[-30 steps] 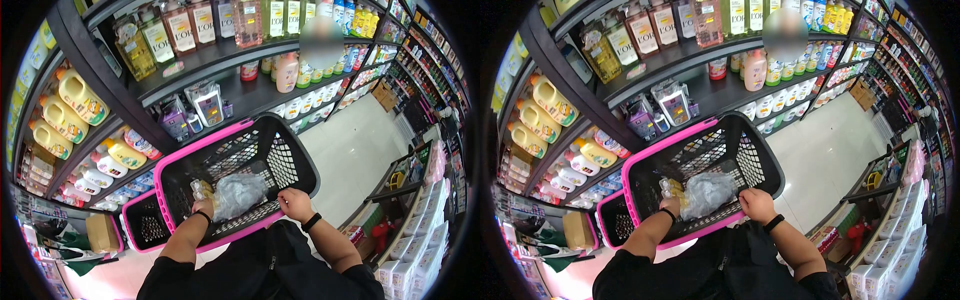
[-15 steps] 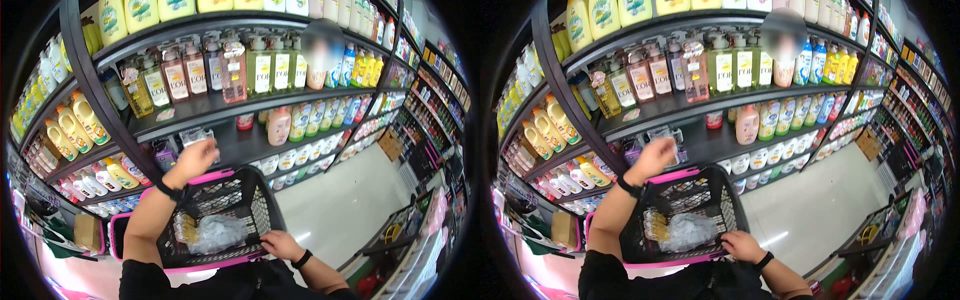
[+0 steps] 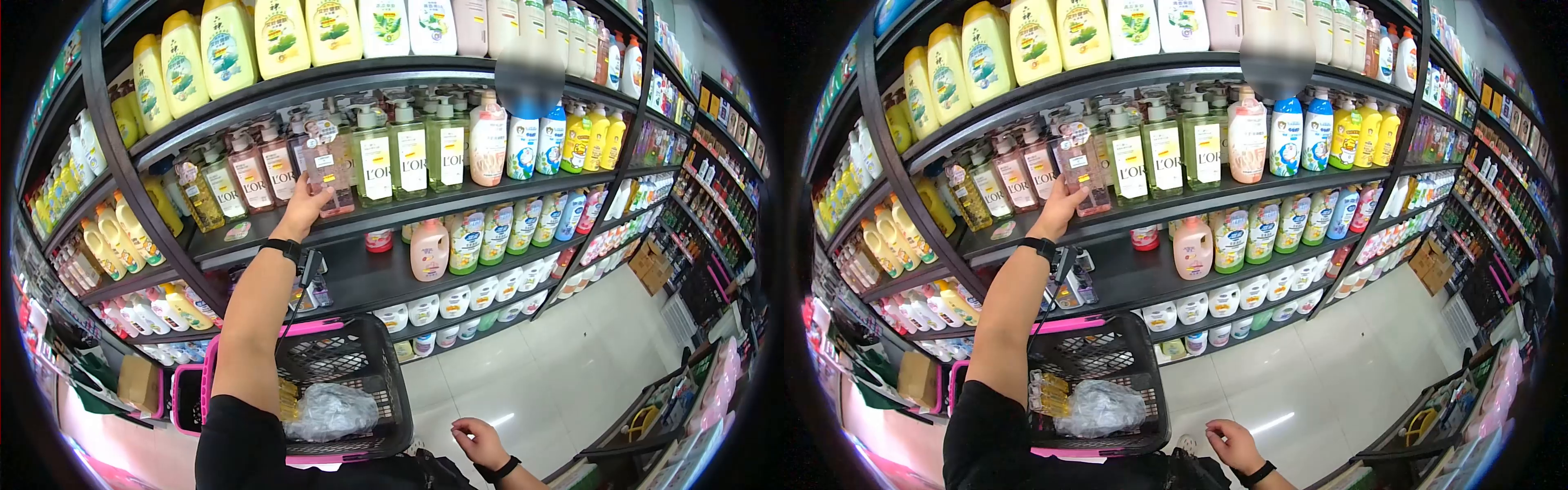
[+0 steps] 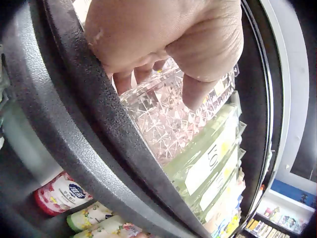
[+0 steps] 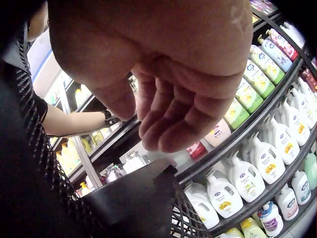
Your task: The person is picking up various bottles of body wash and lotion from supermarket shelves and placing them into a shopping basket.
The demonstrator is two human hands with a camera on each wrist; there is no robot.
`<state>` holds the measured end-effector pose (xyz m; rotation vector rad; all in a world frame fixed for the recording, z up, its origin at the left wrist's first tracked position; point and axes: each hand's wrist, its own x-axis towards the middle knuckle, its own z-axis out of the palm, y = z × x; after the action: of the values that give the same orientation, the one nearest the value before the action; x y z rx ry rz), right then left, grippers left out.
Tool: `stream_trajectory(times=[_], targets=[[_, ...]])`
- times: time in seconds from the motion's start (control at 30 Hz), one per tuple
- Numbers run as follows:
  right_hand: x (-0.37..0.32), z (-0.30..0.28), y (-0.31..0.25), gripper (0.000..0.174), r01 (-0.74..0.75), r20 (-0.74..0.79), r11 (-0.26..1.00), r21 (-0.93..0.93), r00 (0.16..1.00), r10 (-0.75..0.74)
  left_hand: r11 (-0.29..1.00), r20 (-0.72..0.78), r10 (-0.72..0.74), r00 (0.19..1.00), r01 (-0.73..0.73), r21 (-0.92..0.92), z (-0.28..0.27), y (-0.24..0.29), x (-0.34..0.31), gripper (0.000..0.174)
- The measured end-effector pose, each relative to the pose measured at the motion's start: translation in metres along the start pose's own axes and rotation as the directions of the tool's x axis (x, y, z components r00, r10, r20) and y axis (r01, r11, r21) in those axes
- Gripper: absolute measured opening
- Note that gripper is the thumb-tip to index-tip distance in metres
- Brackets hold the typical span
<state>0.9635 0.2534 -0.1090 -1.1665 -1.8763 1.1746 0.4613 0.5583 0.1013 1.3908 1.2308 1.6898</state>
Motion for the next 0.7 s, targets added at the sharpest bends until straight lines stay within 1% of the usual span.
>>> stream_trajectory(times=[0.07,0.1,0.2,0.23,0.27,0.3,0.33,0.4,0.43,0.47,0.53,0.6,0.63,0.67,0.7], targets=[[0.002,-0.004,0.005,0.018,0.001,-0.003,1.000,0.000,1.000,-0.001,1.000,-0.017,-0.017,1.000,0.017,0.004,-0.003,-0.004,0.001,0.069],[0.003,-0.005,0.006,0.018,-0.009,-0.006,1.000,0.026,1.000,0.009,1.000,-0.038,-0.020,0.999,0.020,0.000,0.002,0.006,-0.007,0.063],[0.014,-0.001,0.005,0.018,-0.021,-0.009,0.995,0.100,1.000,0.022,0.996,-0.047,0.085,0.995,-0.083,0.044,-0.003,0.010,-0.030,0.058],[0.018,0.001,0.002,0.018,-0.019,-0.012,0.992,0.121,1.000,0.020,0.999,-0.088,0.042,0.995,-0.041,0.011,0.004,0.028,-0.051,0.054],[0.023,0.004,-0.001,0.018,-0.018,-0.010,0.990,0.142,1.000,0.020,0.998,-0.114,0.045,0.992,-0.041,0.040,0.002,0.033,-0.070,0.053],[0.029,0.005,-0.005,0.016,-0.014,0.007,0.991,0.135,1.000,0.013,1.000,-0.057,0.028,0.998,-0.028,-0.008,-0.005,0.034,-0.087,0.052],[0.037,0.007,-0.010,0.016,0.039,0.013,0.991,0.128,0.999,-0.041,0.998,-0.001,0.011,1.000,-0.011,-0.058,-0.013,0.034,-0.105,0.052],[0.055,0.009,-0.027,0.015,0.131,0.035,0.985,0.112,0.990,-0.135,0.989,-0.019,0.105,0.994,-0.106,-0.104,0.009,0.072,-0.167,0.052],[0.065,0.011,-0.047,0.017,0.157,0.034,0.977,0.146,0.986,-0.164,0.976,0.043,0.018,0.999,-0.008,-0.217,0.015,0.092,-0.197,0.054],[0.076,0.014,-0.069,0.020,0.179,0.032,0.967,0.180,0.982,-0.188,0.991,0.057,0.053,0.997,-0.046,-0.128,0.007,0.077,-0.218,0.057],[0.100,0.026,-0.095,0.037,0.276,0.050,0.927,0.254,0.953,-0.298,0.984,0.096,-0.073,0.993,0.087,-0.153,0.007,0.076,-0.273,0.060],[0.118,0.043,-0.136,0.057,0.320,0.093,0.837,0.444,0.912,-0.399,0.947,0.136,-0.131,0.982,0.164,-0.276,0.021,0.092,-0.321,0.062],[0.125,0.054,-0.156,0.066,0.312,0.118,0.799,0.514,0.897,-0.426,0.923,0.162,-0.147,0.976,0.194,-0.334,0.023,0.091,-0.340,0.065],[0.130,0.065,-0.176,0.075,0.301,0.138,0.758,0.579,0.879,-0.455,0.921,0.165,-0.160,0.973,0.208,-0.329,0.024,0.092,-0.356,0.066],[0.133,0.073,-0.195,0.077,0.248,0.214,0.740,0.626,0.857,-0.468,0.928,0.155,-0.176,0.972,0.217,-0.304,0.022,0.086,-0.373,0.066]])
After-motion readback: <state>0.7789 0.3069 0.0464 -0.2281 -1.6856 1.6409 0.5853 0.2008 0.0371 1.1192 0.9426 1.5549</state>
